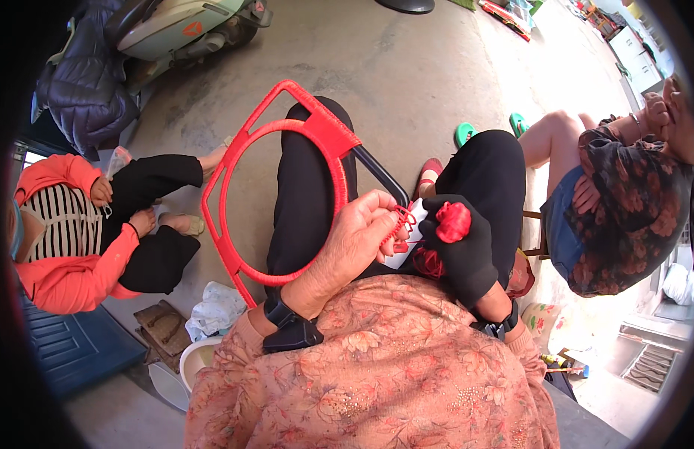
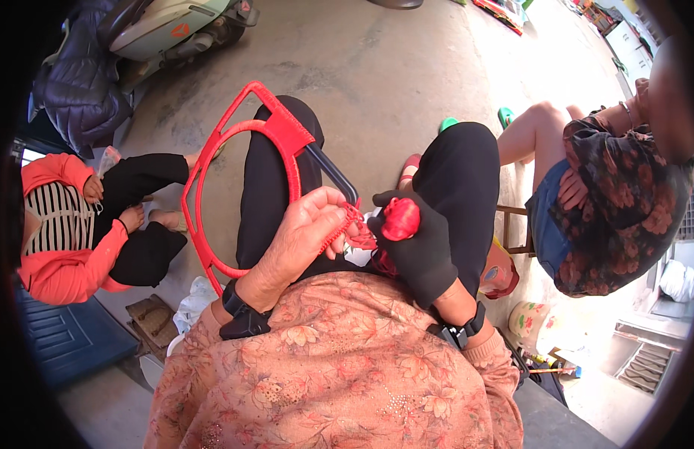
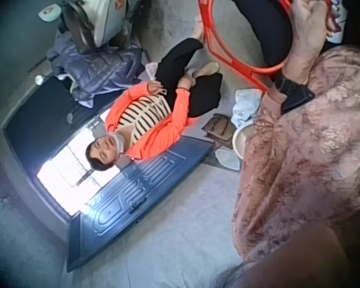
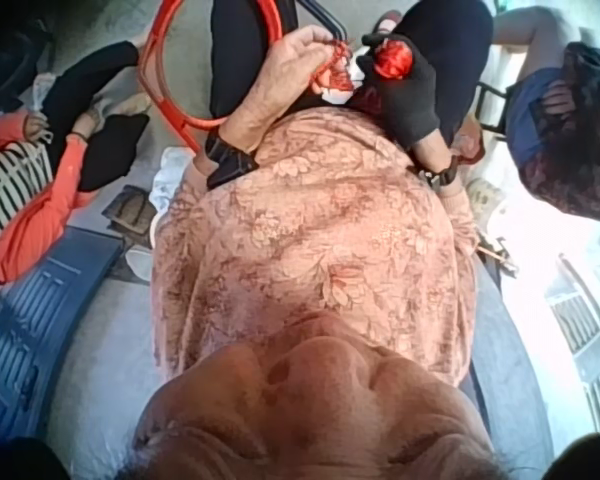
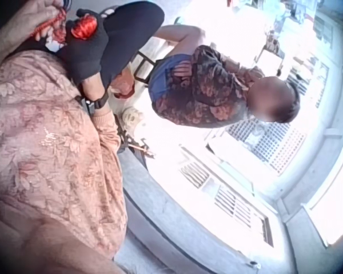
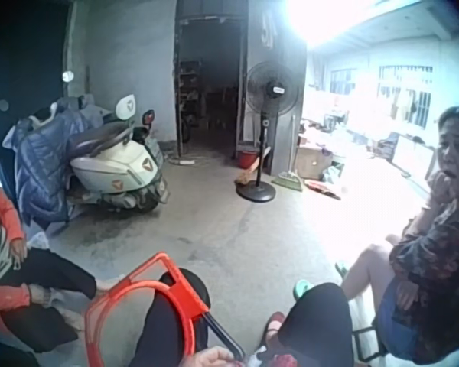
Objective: The recorder is wrapping a red string or cord around a black plastic frame piece.
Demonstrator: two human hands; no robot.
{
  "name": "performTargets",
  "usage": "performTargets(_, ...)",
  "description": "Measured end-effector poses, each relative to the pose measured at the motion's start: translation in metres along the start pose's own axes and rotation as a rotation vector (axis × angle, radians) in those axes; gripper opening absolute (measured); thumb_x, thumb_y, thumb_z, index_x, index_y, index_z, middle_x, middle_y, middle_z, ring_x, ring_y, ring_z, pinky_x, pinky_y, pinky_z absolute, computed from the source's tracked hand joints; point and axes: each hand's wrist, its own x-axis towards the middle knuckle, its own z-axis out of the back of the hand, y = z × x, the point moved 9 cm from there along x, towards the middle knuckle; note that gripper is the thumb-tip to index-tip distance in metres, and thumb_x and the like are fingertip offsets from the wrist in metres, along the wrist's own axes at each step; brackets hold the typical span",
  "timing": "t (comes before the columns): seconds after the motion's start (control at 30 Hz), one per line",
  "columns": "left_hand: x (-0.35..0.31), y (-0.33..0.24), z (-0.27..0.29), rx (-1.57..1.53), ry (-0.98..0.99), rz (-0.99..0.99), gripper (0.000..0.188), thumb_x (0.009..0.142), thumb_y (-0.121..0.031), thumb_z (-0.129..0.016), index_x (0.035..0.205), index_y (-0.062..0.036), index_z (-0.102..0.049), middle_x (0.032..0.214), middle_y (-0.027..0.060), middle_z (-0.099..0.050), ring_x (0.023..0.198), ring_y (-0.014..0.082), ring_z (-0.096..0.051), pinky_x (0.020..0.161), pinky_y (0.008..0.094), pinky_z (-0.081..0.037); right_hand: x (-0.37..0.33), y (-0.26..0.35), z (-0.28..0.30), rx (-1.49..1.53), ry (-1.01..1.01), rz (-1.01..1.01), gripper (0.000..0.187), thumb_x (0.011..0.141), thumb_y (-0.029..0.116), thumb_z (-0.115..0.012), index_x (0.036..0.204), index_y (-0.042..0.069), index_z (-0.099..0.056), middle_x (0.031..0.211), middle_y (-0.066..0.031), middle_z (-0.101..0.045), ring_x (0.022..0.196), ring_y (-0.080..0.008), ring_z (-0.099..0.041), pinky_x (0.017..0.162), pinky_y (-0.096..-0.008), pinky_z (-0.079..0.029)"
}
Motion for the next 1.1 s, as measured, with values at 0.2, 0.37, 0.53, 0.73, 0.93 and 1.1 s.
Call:
performTargets(0.2,0.000,0.001,0.001,-0.007,-0.006,-0.007,0.018,0.097,-0.017,-0.048,0.106,-0.0015,-0.049,0.085,0.0099,-0.065,0.059,0.0054,-0.054,0.049,0.0180,-0.043,-0.009,-0.013,-0.024,0.413,0.280,-0.382,0.025,0.083,0.008,-0.069,0.106,-0.002,-0.062,0.092,-0.0040,-0.064,0.083,-0.0103,-0.060,0.075,-0.0259,-0.050)
performTargets(0.37,0.001,0.001,0.000,-0.016,-0.006,-0.010,0.017,0.096,-0.016,-0.050,0.105,-0.0013,-0.049,0.084,0.0087,-0.065,0.059,0.0048,-0.054,0.048,0.0177,-0.042,-0.020,-0.018,-0.017,0.229,0.352,-0.342,0.017,0.079,0.006,-0.074,0.091,-0.001,-0.064,0.077,-0.0013,-0.063,0.073,-0.0073,-0.057,0.066,-0.0246,-0.048)
performTargets(0.53,0.000,0.000,0.001,0.013,-0.021,0.002,0.017,0.096,-0.016,-0.050,0.104,-0.0010,-0.050,0.083,0.0076,-0.065,0.058,0.0046,-0.053,0.048,0.0176,-0.042,-0.025,-0.006,-0.006,0.176,0.330,-0.318,0.016,0.076,0.005,-0.075,0.086,0.000,-0.064,0.075,-0.0008,-0.063,0.069,-0.0064,-0.056,0.064,-0.0242,-0.048)
performTargets(0.73,-0.004,-0.007,-0.005,0.064,-0.011,0.017,0.016,0.093,-0.011,-0.055,0.102,0.0009,-0.052,0.082,0.0058,-0.064,0.062,0.0044,-0.055,0.050,0.0184,-0.043,-0.019,0.018,0.014,-0.020,0.210,-0.053,0.014,0.077,0.002,-0.073,0.085,-0.001,-0.063,0.076,-0.0036,-0.064,0.069,-0.0059,-0.056,0.064,-0.0237,-0.047)
performTargets(0.93,-0.004,-0.004,-0.009,0.099,0.003,0.039,0.013,0.091,-0.006,-0.059,0.098,0.0039,-0.055,0.083,0.0051,-0.064,0.073,0.0060,-0.059,0.060,0.0226,-0.050,-0.011,0.024,-0.010,0.341,0.232,-0.152,0.006,0.082,0.005,-0.064,0.081,-0.001,-0.061,0.067,-0.0056,-0.060,0.060,-0.0112,-0.056,0.060,-0.0251,-0.045)
performTargets(1.1,0.003,0.011,-0.006,0.186,-0.027,-0.007,0.010,0.092,-0.010,-0.059,0.095,-0.0011,-0.058,0.077,-0.0020,-0.063,0.059,-0.0018,-0.046,0.047,0.0158,-0.036,-0.021,0.003,-0.021,0.669,0.191,-0.356,0.015,0.087,0.009,-0.057,0.074,0.001,-0.054,0.058,-0.0017,-0.053,0.051,-0.0089,-0.049,0.049,-0.0256,-0.038)
